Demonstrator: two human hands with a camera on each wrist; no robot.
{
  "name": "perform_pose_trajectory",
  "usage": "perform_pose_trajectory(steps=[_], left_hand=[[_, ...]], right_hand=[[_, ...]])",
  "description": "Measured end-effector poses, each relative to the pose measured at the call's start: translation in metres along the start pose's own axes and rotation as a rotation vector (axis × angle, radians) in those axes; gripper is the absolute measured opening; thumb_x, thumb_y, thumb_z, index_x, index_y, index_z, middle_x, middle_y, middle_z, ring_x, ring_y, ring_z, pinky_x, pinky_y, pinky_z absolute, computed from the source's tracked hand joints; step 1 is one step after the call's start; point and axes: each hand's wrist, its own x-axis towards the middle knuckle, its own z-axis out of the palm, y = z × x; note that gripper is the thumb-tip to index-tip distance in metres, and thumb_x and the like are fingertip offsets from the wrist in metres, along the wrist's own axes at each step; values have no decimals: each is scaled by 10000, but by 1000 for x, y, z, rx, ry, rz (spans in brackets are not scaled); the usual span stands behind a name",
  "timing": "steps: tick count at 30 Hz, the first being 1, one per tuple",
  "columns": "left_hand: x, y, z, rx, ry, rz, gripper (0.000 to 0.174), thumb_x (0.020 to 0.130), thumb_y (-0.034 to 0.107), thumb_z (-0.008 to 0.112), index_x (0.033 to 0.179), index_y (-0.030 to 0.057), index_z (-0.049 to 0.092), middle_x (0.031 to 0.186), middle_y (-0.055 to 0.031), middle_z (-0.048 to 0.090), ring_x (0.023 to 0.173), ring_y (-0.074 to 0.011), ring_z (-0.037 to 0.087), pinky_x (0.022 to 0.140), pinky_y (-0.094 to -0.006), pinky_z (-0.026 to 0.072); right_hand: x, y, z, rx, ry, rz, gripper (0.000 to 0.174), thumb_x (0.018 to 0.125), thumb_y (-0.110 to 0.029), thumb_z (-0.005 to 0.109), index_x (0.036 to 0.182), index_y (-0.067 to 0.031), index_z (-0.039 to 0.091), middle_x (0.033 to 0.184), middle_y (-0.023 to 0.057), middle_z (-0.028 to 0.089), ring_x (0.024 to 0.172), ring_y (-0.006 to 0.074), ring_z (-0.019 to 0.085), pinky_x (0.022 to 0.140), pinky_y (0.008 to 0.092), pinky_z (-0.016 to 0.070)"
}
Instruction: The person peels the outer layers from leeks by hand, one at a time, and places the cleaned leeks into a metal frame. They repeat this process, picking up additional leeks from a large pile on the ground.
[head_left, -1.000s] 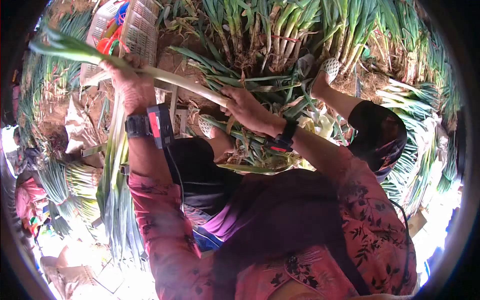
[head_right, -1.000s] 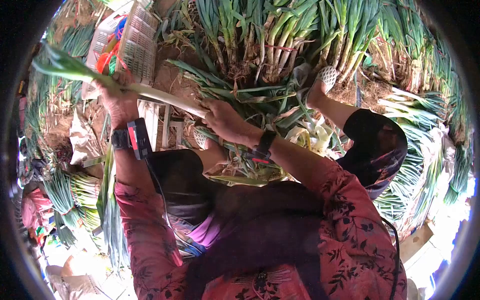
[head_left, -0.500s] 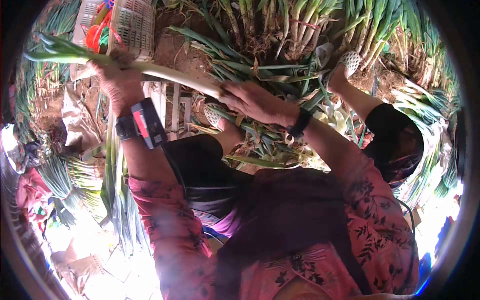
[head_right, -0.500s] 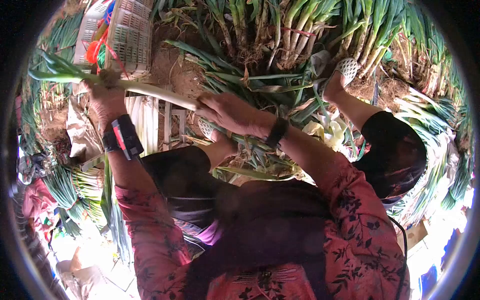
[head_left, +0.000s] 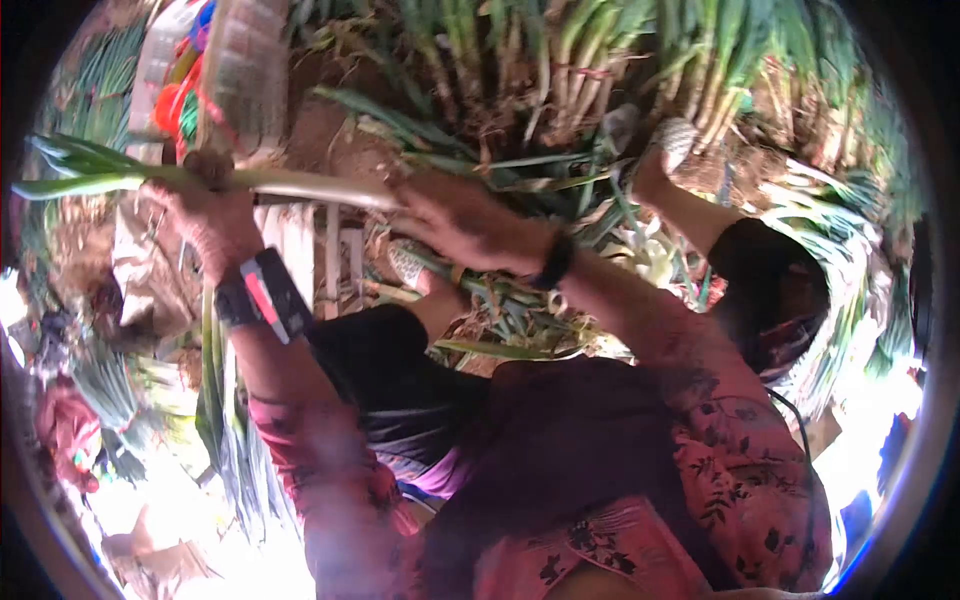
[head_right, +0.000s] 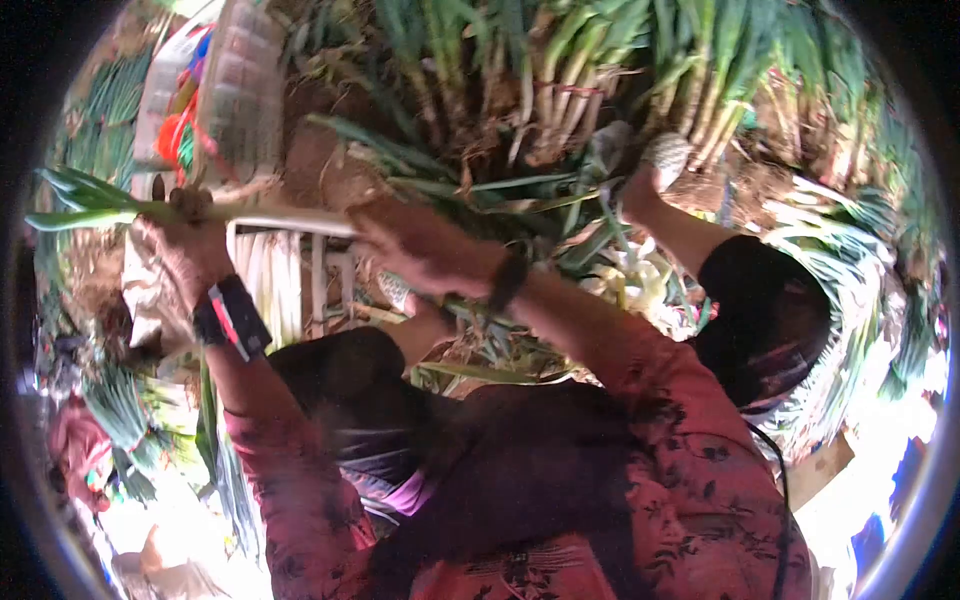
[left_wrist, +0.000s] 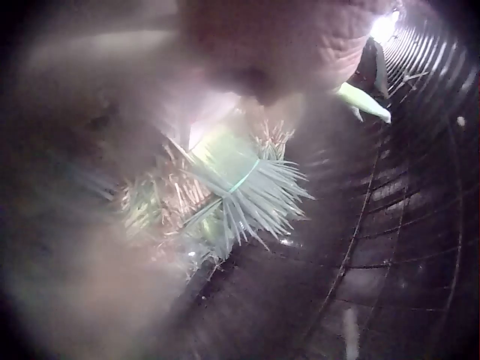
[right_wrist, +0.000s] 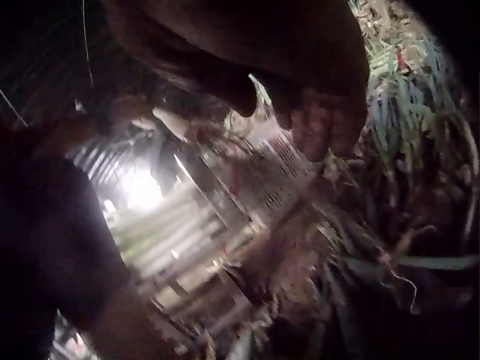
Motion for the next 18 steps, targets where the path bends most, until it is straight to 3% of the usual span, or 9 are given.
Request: perform_pose_trajectory(steps=[1,2,3,4,5,6,8,14,18], left_hand=[[-4,-7,7,116,31,31,492,912,496,490,1135,58,512,604,-12,402,513,-123,355,497,-269,307],[-10,-15,15,225,54,55,562,889,578,489,1078,52,547,594,-3,396,501,-112,345,478,-259,294],[-3,-17,8,196,-69,-61,562,893,556,503,1100,34,545,618,4,406,509,-97,342,473,-242,293],[6,-21,-1,162,-194,-173,564,898,533,517,1123,17,543,641,11,415,518,-81,339,467,-225,292],[-1,-28,5,63,-337,-209,487,926,463,502,1137,26,545,690,15,451,523,-83,343,474,-218,300],[-8,-30,15,-30,-476,-234,412,954,393,488,1151,36,548,738,18,486,528,-85,348,480,-211,309],[-30,-37,45,25,-434,-247,486,942,415,505,1209,9,521,732,24,471,542,-75,340,478,-204,307],[-86,-71,105,-66,-675,-360,521,947,335,528,1318,-13,415,760,17,399,572,-61,312,480,-196,296],[-158,-65,165,49,-760,-315,595,948,448,481,1362,32,384,754,22,401,596,-55,349,512,-187,309]], right_hand=[[-10,14,23,41,1,5,164,888,-132,590,1000,-24,538,739,150,572,659,271,592,560,420,453],[-10,-2,18,283,-161,301,176,905,-136,553,1032,-16,535,658,150,549,576,273,566,522,392,462],[-26,20,46,396,-220,177,241,946,-204,518,1066,5,518,694,112,582,617,208,589,571,335,504],[-37,4,41,854,-292,365,372,968,-385,487,1084,-38,550,711,-7,575,624,94,567,514,267,440],[-45,-16,43,925,-206,515,338,939,-332,560,1047,-14,536,735,6,579,670,92,585,613,263,524],[-48,-28,25,1112,-360,593,321,923,-339,588,1022,-38,543,722,-1,566,668,96,587,607,257,537],[-54,-45,3,1271,-435,730,259,928,-298,583,962,-45,543,704,-9,555,671,86,589,578,291,555],[-80,-35,1,1217,-89,404,186,913,-211,605,968,-52,527,729,-11,525,635,71,529,578,241,485],[-103,-67,-40,1086,205,324,155,910,-158,602,966,-39,519,816,-9,502,753,73,494,641,254,452]])
